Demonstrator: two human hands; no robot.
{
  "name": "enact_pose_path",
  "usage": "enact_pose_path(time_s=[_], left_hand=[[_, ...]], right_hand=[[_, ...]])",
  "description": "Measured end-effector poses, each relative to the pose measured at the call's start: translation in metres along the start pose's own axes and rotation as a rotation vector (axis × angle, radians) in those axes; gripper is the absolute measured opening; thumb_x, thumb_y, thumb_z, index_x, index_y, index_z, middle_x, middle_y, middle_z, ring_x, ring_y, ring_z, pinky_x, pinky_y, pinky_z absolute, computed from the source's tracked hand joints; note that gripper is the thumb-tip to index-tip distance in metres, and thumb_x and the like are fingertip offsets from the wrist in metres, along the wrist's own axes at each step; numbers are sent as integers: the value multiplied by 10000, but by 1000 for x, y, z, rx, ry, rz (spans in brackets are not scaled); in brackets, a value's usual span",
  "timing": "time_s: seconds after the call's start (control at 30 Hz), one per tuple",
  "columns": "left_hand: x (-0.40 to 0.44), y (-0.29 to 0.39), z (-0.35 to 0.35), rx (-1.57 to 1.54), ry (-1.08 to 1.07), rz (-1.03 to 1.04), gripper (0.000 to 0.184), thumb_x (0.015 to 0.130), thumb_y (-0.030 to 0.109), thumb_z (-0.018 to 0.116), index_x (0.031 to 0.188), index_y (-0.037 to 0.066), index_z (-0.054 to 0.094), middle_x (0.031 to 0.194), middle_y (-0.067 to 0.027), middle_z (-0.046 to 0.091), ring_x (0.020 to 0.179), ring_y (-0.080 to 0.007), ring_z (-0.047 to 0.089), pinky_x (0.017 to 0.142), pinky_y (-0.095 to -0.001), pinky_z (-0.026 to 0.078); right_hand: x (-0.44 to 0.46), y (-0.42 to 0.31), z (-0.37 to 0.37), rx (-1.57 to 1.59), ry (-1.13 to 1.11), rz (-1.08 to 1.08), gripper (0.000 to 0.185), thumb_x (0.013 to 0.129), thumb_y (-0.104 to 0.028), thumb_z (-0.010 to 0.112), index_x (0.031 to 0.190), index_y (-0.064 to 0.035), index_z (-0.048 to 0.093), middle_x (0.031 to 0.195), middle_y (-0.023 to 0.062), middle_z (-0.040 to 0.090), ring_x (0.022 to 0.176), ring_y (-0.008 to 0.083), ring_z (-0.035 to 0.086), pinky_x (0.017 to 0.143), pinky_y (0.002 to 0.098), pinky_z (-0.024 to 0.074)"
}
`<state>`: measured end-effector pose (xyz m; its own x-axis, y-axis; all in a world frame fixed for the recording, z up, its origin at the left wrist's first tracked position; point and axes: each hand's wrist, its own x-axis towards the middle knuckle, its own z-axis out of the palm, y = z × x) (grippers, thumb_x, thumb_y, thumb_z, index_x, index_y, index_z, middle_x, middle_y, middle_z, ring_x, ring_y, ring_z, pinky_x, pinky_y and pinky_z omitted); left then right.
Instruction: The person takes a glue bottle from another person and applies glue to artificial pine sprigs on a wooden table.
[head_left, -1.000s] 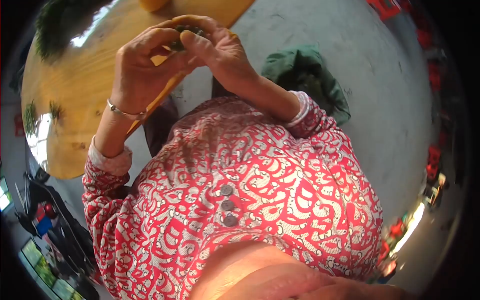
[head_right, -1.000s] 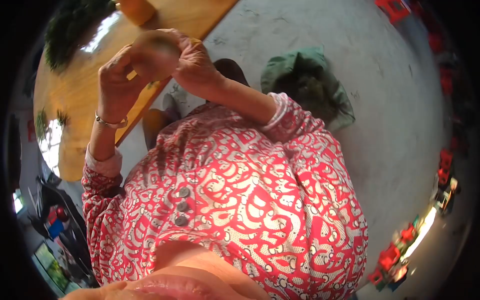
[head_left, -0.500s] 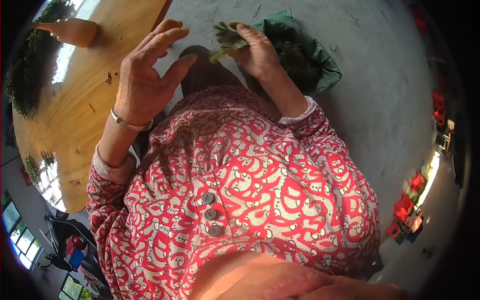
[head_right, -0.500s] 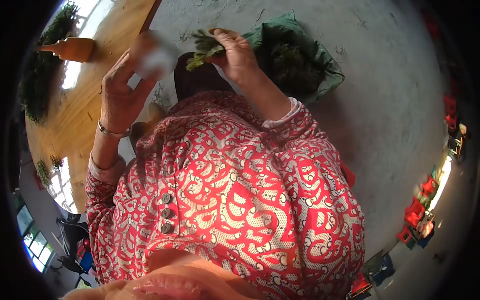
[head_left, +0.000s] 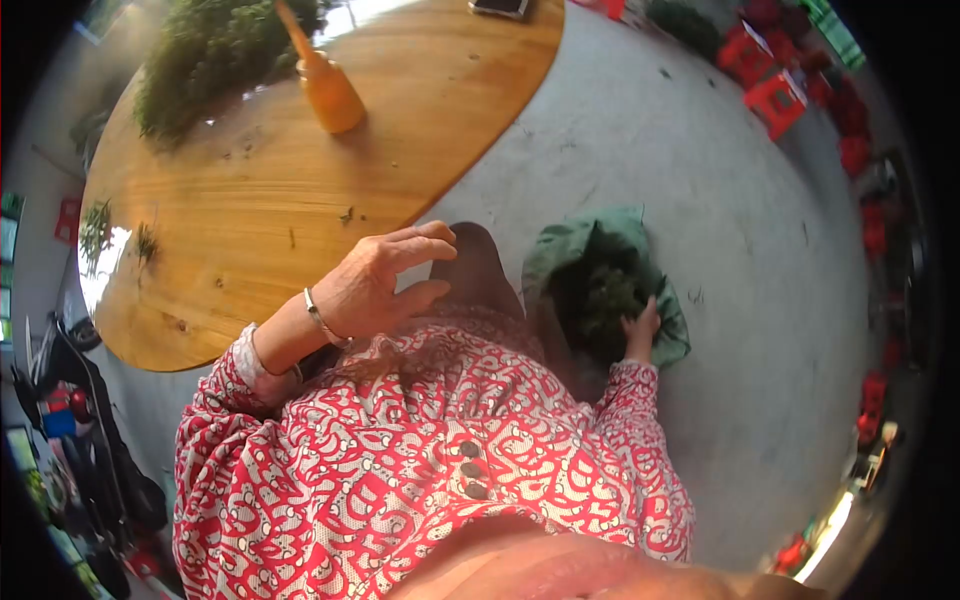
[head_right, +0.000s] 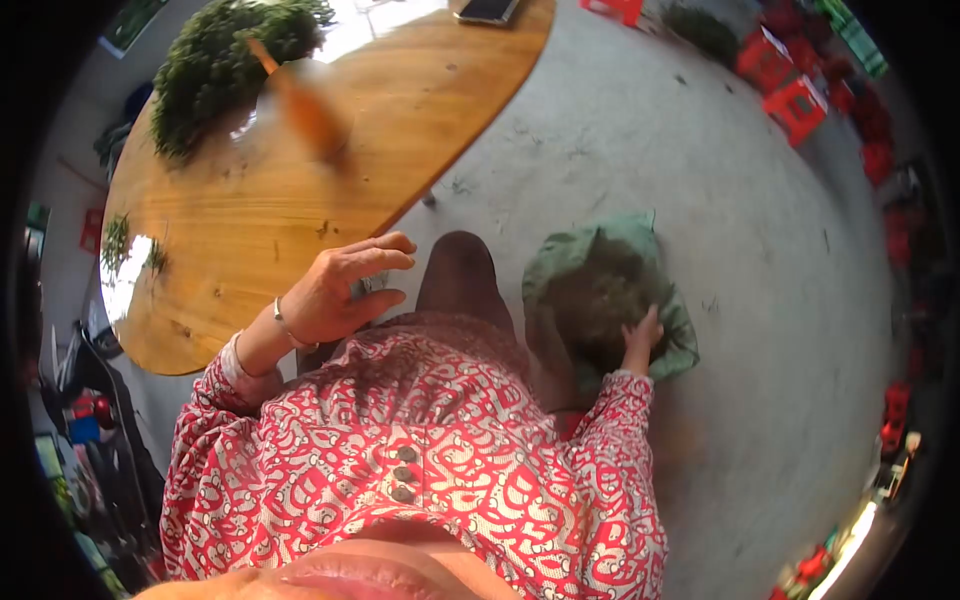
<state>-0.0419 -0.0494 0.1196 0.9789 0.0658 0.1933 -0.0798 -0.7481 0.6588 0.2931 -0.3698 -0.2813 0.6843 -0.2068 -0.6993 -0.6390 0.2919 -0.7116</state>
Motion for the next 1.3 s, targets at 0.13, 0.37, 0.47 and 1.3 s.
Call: enact_pose_path(time_s=[0.13, 0.37, 0.47, 1.3], left_hand=[[0, -1, -8, 6, 25, 41, 331, 756, 20, 696, 1066, 22, 579, 1119, -149, 600, 974, -348, 609, 814, -356, 498], [-8, 0, -12, -5, 34, 80, 320, 764, 28, 683, 1062, 26, 565, 1079, -139, 601, 946, -341, 610, 792, -361, 497], [-10, 1, -14, -19, 56, 103, 320, 766, 27, 681, 1064, 24, 564, 1086, -141, 602, 955, -343, 610, 800, -363, 496], [-88, -19, -95, -544, 633, -54, 480, 976, 352, 438, 1246, -38, 514, 1244, -182, 567, 1112, -308, 585, 865, -355, 496]], right_hand=[[8, 17, -7, -284, 113, -21, 691, 809, -480, 618, 1319, -61, 413, 1293, 180, 429, 1110, 383, 461, 752, 507, 491], [-16, 11, 5, -428, 162, -154, 745, 804, -428, 637, 1343, 27, 397, 1362, 234, 419, 1130, 400, 514, 721, 521, 525], [-4, 6, 9, -450, 198, -229, 699, 810, -393, 629, 1301, 64, 429, 1265, 246, 514, 1086, 386, 554, 745, 487, 529], [-330, -160, 206, 127, -1001, -1230, 436, 962, -299, 523, 1299, -26, 482, 1302, 105, 523, 1206, 217, 508, 911, 389, 456]])
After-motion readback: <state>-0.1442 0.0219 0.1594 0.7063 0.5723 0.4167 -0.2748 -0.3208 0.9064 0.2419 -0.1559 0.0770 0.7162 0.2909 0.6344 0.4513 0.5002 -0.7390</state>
